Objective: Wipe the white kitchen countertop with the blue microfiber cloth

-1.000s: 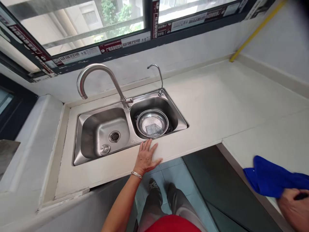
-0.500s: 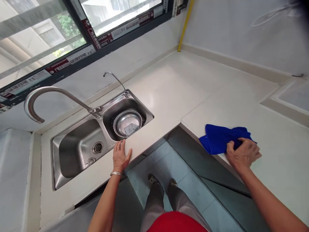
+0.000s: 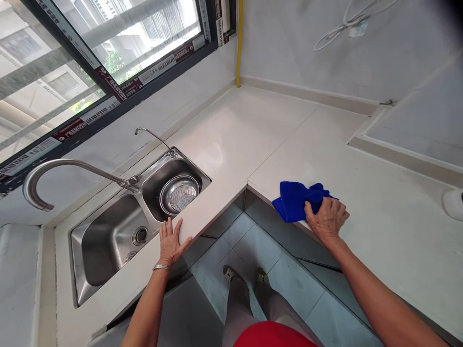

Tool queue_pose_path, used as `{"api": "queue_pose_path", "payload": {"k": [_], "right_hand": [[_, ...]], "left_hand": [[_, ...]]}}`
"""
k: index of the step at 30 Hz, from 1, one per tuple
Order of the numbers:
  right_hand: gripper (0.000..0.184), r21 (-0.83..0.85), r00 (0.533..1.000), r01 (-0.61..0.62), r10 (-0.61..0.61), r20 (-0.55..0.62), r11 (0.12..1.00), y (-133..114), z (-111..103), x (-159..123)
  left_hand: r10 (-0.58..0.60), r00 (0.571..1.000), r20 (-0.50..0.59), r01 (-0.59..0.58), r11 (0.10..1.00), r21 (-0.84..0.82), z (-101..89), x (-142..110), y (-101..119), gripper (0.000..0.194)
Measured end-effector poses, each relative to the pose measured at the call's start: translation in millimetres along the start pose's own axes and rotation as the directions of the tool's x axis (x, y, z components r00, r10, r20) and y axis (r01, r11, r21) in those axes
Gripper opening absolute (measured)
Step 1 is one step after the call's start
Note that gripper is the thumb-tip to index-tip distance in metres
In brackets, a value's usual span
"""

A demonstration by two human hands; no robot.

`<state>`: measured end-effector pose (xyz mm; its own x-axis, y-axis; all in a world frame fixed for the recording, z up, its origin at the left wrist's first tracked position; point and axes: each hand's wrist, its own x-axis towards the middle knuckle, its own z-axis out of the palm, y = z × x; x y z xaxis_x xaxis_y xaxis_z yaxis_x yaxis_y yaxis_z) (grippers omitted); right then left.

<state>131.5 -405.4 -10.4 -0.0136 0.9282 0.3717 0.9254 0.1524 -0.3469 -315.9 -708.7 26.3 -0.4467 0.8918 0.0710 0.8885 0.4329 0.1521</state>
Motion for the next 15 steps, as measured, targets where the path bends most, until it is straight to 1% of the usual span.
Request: {"api": "queue_pose_path", "payload": {"k": [2,4,7,9,11,12,13,14,15], "right_hand": [[0.050,0.027,1.000,-0.011,0.011,-0.014,1.000,-1.0,0.3,-1.4],[0.049,0.049,1.000,0.003,-0.001,-0.026,0.999,-0.5,0.9,0.1],[0.045,0.101,0.999,0.032,-0.032,-0.008,0.994,-2.4,0.2,5.4],[0.044,0.194,0.999,-0.010,0.002,0.040,0.981,-10.6,-4.2,2.7],[0.045,0.342,0.986,-0.125,0.079,0.146,0.931,-27.0,-12.9,-13.0],[0.048,0.429,0.967,-0.207,0.118,0.226,0.879,-38.0,-18.4,-26.5],[0.050,0.508,0.932,-0.291,0.120,0.342,0.811,-50.5,-24.1,-43.3],[0.052,0.575,0.880,-0.381,0.094,0.465,0.724,-63.7,-29.3,-62.4],[0.053,0.621,0.815,-0.483,0.056,0.577,0.618,-77.0,-33.3,-82.7]], "left_hand": [[-0.010,1.000,0.022,0.010,0.999,0.034,0.6,0.2,1.9,0.091],[-0.015,0.999,0.030,0.013,0.998,0.067,0.2,0.0,4.2,0.096],[-0.021,1.000,0.020,0.019,0.996,0.087,-3.1,0.0,7.3,0.092],[-0.027,0.999,0.018,0.025,0.996,0.089,-6.0,0.6,8.0,0.091],[-0.030,0.999,0.021,0.028,0.996,0.090,-8.4,0.7,7.1,0.090],[-0.027,0.999,0.025,0.024,0.996,0.090,-9.2,0.3,6.3,0.089],[-0.021,0.999,0.028,0.018,0.996,0.090,-9.7,-0.6,5.2,0.089],[-0.014,0.999,0.031,0.012,0.996,0.087,-9.9,-1.8,4.1,0.088],[-0.011,0.999,0.034,0.008,0.997,0.081,-9.7,-2.9,2.9,0.086]]}}
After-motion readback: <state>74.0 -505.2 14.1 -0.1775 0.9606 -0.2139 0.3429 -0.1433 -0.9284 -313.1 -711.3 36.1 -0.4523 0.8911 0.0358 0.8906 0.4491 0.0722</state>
